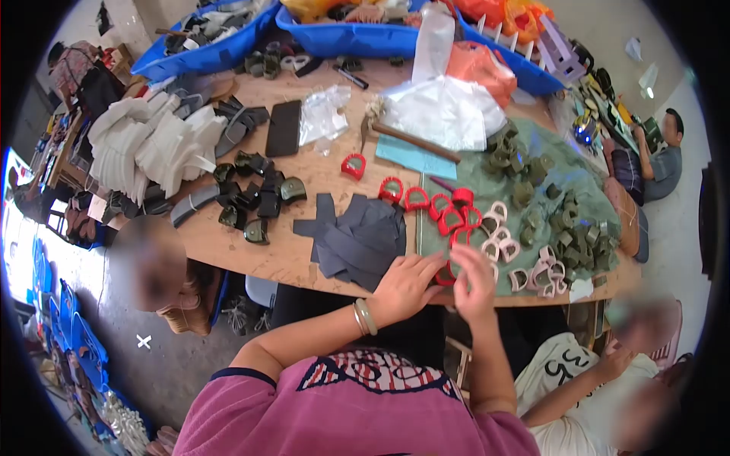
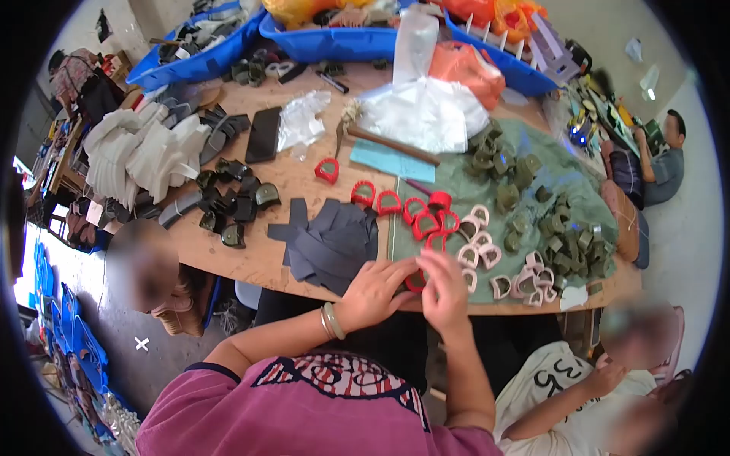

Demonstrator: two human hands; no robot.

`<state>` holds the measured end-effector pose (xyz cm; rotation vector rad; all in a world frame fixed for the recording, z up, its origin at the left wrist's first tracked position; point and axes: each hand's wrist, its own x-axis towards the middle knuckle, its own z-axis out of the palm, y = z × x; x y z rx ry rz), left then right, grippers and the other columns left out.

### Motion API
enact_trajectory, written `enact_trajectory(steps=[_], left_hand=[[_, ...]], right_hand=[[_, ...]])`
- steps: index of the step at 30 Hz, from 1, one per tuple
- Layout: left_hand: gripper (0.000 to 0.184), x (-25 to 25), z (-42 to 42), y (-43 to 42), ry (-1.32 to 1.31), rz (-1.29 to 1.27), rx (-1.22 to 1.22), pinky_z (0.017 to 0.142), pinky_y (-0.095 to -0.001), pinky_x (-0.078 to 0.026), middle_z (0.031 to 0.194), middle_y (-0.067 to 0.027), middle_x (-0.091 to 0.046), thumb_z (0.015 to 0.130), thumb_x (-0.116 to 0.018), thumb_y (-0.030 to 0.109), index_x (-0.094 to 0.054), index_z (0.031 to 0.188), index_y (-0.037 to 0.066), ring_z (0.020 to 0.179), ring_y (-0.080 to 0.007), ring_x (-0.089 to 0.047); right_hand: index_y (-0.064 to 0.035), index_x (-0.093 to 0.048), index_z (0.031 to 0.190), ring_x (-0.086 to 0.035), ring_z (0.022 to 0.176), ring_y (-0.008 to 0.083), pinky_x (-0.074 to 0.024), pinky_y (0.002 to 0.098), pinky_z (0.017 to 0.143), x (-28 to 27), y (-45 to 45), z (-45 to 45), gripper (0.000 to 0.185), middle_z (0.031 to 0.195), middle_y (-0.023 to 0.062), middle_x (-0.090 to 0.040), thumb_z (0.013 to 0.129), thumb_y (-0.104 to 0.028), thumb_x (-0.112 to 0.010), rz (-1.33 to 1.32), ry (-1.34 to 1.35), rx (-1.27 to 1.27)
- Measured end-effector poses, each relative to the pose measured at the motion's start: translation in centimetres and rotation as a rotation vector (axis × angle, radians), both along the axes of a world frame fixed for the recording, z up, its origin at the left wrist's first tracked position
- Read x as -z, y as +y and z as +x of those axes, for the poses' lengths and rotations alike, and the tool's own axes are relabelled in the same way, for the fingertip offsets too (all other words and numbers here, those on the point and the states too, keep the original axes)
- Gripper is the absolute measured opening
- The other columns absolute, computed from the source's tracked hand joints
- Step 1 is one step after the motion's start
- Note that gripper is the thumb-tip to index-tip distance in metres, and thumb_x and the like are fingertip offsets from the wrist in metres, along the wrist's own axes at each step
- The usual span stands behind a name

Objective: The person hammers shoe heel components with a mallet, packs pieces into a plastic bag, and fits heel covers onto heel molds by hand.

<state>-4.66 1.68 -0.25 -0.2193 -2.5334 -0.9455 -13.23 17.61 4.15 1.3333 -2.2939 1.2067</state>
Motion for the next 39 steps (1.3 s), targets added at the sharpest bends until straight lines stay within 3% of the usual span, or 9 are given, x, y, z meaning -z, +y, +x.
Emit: enact_trajectory(steps=[7,13,17,20,25,28,32,35,39], left_hand=[[0.053,-0.1,0.1,0.0,-0.024,0.025,-0.013,0.088,-0.0381,-0.045,0.12,-0.008,-0.064,0.087,-0.07,0.029,-0.053,0.132,0.007,0.101,-0.0242,-0.06],[0.054,-0.6,0.2,-0.1,-0.003,0.0,-0.011,0.091,-0.0377,-0.044,0.122,-0.0077,-0.064,0.089,-0.068,0.031,-0.053,0.134,0.006,0.104,-0.023,-0.059],[0.055,-0.4,0.3,-0.1,-0.019,-0.022,-0.015,0.092,-0.0371,-0.043,0.121,-0.0073,-0.064,0.088,-0.068,0.03,-0.053,0.135,0.006,0.106,-0.0229,-0.057],[0.055,0.0,0.7,0.1,-0.028,0.005,-0.026,0.092,-0.037,-0.043,0.121,-0.0067,-0.064,0.088,-0.069,0.03,-0.053,0.135,0.006,0.106,-0.0229,-0.057],[0.054,0.1,0.4,0.0,0.012,-0.011,-0.013,0.091,-0.0368,-0.043,0.121,-0.0062,-0.065,0.087,-0.069,0.03,-0.055,0.132,0.007,0.105,-0.0231,-0.057],[0.052,-0.1,0.2,0.0,-0.002,-0.002,-0.011,0.089,-0.0365,-0.043,0.119,-0.006,-0.065,0.086,-0.07,0.03,-0.056,0.131,0.007,0.104,-0.0231,-0.057],[0.051,0.4,0.3,0.2,0.021,-0.014,-0.04,0.087,-0.0364,-0.044,0.115,-0.0059,-0.066,0.085,-0.071,0.031,-0.057,0.129,0.008,0.102,-0.0233,-0.058],[0.051,0.9,0.4,0.2,0.039,0.025,-0.046,0.087,-0.0379,-0.044,0.112,-0.0059,-0.066,0.084,-0.072,0.031,-0.057,0.128,0.009,0.102,-0.0243,-0.059],[0.053,0.8,0.3,0.2,0.031,0.09,-0.053,0.087,-0.0392,-0.045,0.11,-0.0065,-0.066,0.082,-0.075,0.031,-0.058,0.127,0.009,0.103,-0.0257,-0.059]], right_hand=[[-0.0017,-0.065,0.115,-0.064,0.099,0.0333,-0.0513,0.0395,0.085,-2.7,-10.9,-11.0,0.032,0.106,0.0155,-0.066,0.084,0.002,-0.058,0.06,-0.145,-0.085],[-0.0054,-0.067,0.11,-0.063,0.1,0.034,-0.0514,0.0438,0.087,1.4,-21.6,-19.6,0.028,0.107,0.0164,-0.067,0.083,-0.007,-0.06,0.314,0.244,-0.037],[-0.0049,-0.068,0.105,-0.065,0.095,0.0364,-0.0522,0.0468,0.085,2.9,-24.6,-20.3,0.027,0.105,0.0176,-0.067,0.08,-0.009,-0.06,0.568,0.37,0.069],[-0.0056,-0.07,0.099,-0.065,0.089,0.0384,-0.053,0.0478,0.079,3.1,-25.3,-21.2,0.022,0.096,0.0179,-0.069,0.08,-0.012,-0.061,0.672,0.157,0.061],[-0.0055,-0.07,0.096,-0.066,0.087,0.0392,-0.0526,0.0494,0.076,0.0,-24.2,-20.3,0.02,0.092,0.0188,-0.069,0.083,-0.018,-0.062,0.567,0.428,0.089],[-0.0051,-0.069,0.099,-0.066,0.086,0.0387,-0.0515,0.0488,0.074,-1.9,-24.7,-18.0,0.023,0.09,0.0187,-0.07,0.088,-0.025,-0.063,0.413,0.297,0.107],[-0.0029,-0.068,0.101,-0.056,0.062,0.0155,-0.0444,0.0312,0.059,-4.4,-23.2,-14.8,0.034,0.073,0.0035,-0.062,0.093,-0.036,-0.066,0.155,-0.179,-0.064],[-0.0032,-0.067,0.104,-0.043,0.06,0.0058,-0.0368,0.023,0.055,-7.3,-18.4,-10.5,0.027,0.071,-0.0041,-0.052,0.096,-0.029,-0.065,0.012,-0.594,-0.145],[-0.0008,-0.063,0.115,-0.041,0.058,0.0038,-0.0332,0.0204,0.052,-9.1,-8.6,-4.5,0.026,0.07,-0.0053,-0.049,0.099,-0.022,-0.06,-0.233,-0.703,-0.069]])
